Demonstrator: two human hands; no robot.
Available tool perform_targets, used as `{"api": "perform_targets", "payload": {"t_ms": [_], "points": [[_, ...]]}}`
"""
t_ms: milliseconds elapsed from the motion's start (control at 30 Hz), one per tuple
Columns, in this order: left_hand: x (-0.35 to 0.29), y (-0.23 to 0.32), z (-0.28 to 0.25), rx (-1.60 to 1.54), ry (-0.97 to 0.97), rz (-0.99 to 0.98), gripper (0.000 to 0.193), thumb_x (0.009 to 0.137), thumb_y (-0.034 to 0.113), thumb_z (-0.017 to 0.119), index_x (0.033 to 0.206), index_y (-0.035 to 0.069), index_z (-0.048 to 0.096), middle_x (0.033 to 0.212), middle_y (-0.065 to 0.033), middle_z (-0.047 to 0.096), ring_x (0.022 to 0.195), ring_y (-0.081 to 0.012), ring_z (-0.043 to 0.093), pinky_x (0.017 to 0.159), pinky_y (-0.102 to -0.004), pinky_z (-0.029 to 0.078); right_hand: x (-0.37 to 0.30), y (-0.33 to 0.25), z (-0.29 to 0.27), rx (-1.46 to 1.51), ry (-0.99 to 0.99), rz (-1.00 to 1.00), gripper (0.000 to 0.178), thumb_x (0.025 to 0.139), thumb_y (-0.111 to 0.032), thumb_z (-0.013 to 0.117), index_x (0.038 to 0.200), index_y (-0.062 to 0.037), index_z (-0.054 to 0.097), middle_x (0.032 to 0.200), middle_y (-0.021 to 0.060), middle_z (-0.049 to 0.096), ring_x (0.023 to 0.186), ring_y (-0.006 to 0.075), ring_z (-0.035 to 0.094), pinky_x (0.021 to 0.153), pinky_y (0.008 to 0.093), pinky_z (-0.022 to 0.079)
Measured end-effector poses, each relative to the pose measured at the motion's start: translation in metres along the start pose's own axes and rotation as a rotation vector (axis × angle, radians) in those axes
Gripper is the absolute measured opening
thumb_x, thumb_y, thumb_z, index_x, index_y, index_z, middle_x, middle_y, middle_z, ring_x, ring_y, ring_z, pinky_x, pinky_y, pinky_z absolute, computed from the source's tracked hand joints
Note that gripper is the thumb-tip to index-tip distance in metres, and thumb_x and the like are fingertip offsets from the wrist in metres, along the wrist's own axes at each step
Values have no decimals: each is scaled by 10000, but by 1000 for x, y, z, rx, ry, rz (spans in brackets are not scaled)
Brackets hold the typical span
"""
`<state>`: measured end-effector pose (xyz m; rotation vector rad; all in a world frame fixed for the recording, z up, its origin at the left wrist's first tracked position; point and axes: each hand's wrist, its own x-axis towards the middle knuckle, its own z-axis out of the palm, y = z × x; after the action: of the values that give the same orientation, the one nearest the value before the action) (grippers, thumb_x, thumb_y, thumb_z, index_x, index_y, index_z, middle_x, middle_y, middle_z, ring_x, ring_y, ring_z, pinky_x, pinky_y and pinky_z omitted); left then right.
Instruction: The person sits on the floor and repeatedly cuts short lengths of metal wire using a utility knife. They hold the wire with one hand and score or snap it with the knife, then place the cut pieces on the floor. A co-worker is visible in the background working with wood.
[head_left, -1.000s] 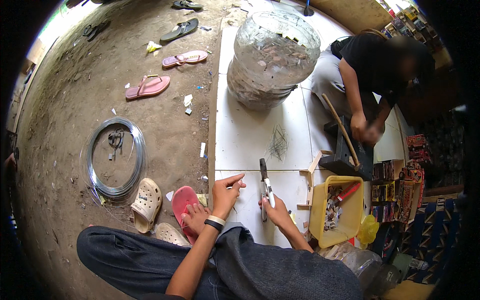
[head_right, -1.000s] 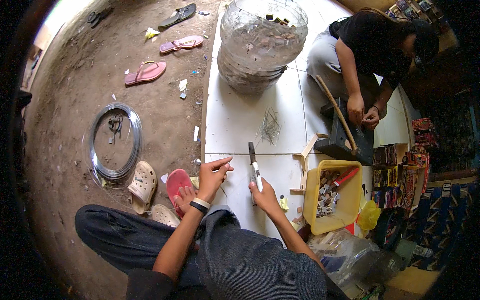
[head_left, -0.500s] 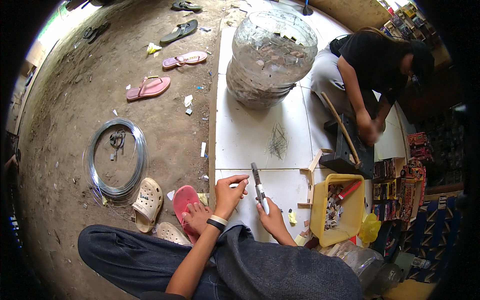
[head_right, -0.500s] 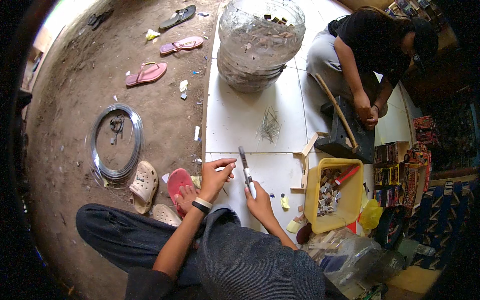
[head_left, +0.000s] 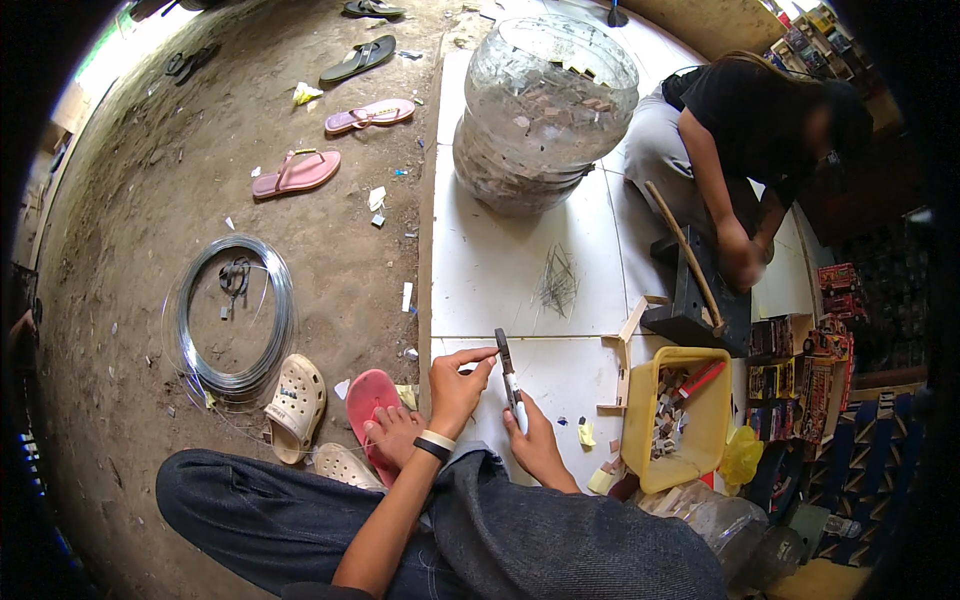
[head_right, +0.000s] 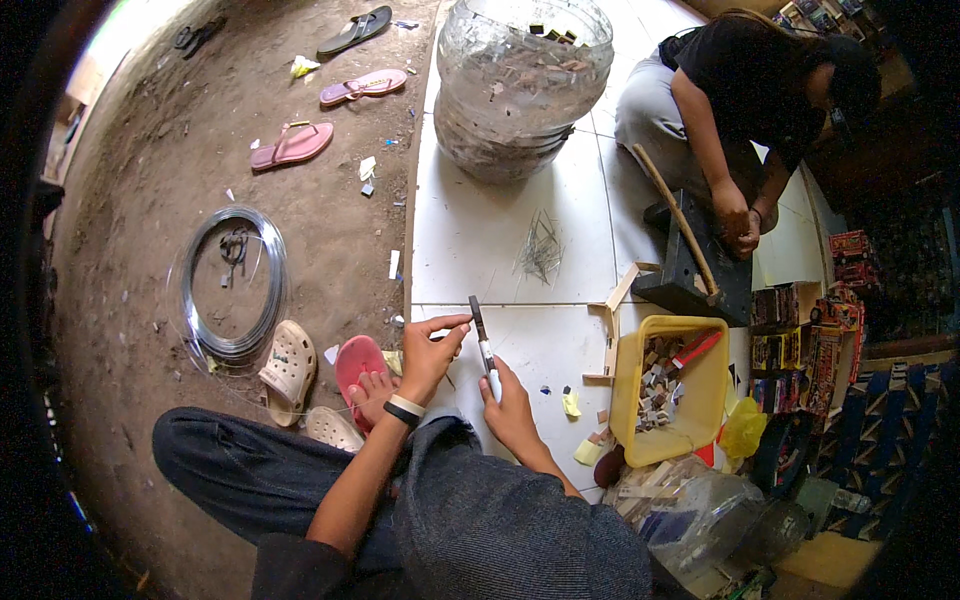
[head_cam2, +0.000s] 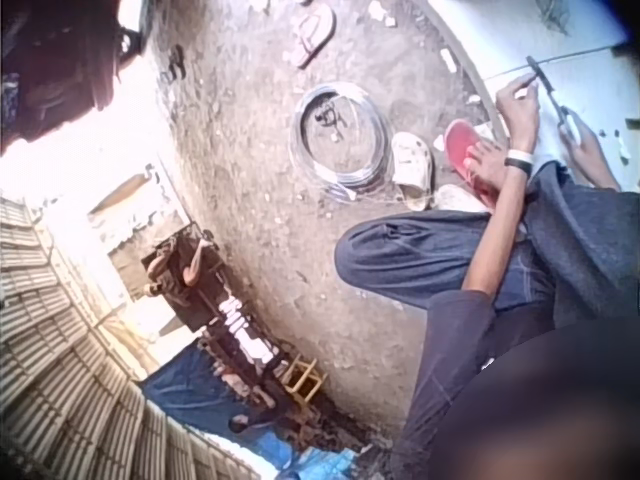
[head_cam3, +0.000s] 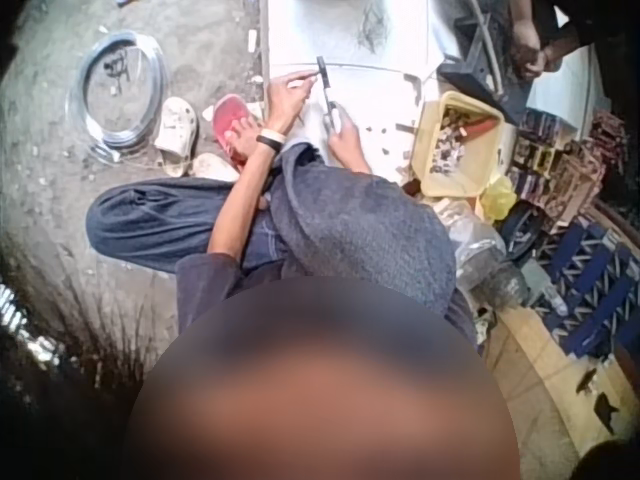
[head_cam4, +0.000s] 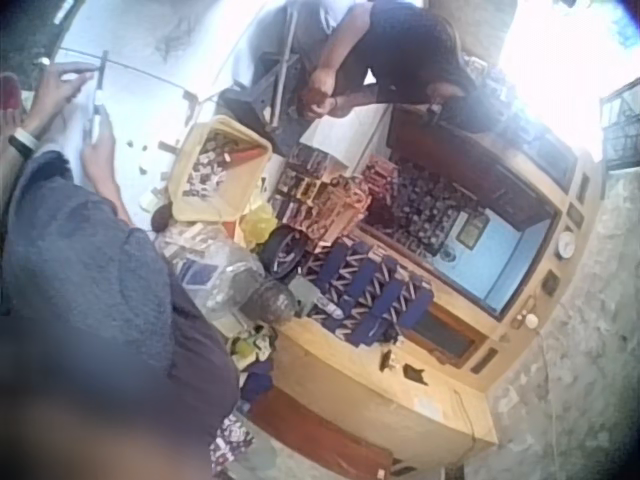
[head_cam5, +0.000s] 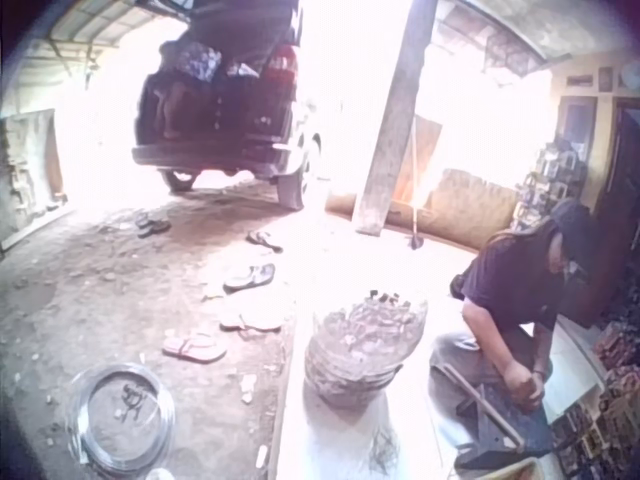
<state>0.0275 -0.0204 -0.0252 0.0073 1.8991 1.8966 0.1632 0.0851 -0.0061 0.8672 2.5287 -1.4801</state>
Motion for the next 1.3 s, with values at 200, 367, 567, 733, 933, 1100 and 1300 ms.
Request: {"api": "perform_targets", "payload": {"t_ms": [200,367,567,733,933,1100,1300], "points": [[0,-1,0,31,-20,8,187,898,93,726,1064,50,801,865,-83,775,707,-101,669,631,-255,541,4,9,-1,-13,26,-62,453,1014,-184,603,1406,24,508,1218,260,657,1144,379,641,980,415,482],[-1,-1,1,19,-20,-2,192,897,99,720,1067,54,799,982,-125,786,858,-150,724,737,-276,576,4,13,0,-59,75,-137,412,1019,-187,593,1376,11,530,1095,226,688,1035,329,679,911,399,503],[0,-2,-1,37,-25,13,188,895,95,722,1061,53,801,984,-127,785,849,-147,722,723,-274,572,5,11,-1,-12,-17,32,329,989,-181,616,1270,-14,576,1066,244,693,1033,418,675,891,456,516],[0,-4,-1,21,-34,17,186,892,87,721,1055,50,802,985,-130,783,830,-144,716,707,-270,565,7,5,0,99,-34,193,275,946,-223,657,1139,-29,634,857,203,724,829,379,720,770,455,541],[-2,-6,-3,47,2,16,185,890,75,719,1052,45,802,975,-132,781,801,-136,701,667,-261,548,12,-1,2,-132,-55,228,303,870,-298,717,857,3,684,750,218,707,733,380,714,712,460,541],[1,-11,-5,55,9,6,180,877,69,718,1032,44,805,973,-142,781,818,-168,722,725,-281,555,17,1,7,-129,-52,191,331,875,-302,709,829,24,674,715,244,688,704,400,706,680,470,532],[4,-18,-1,142,42,51,177,901,93,732,1056,48,803,787,-11,735,598,-49,555,555,-228,458,20,12,9,-189,-45,206,388,895,-349,688,849,36,684,738,265,689,719,419,702,692,491,531]]}}
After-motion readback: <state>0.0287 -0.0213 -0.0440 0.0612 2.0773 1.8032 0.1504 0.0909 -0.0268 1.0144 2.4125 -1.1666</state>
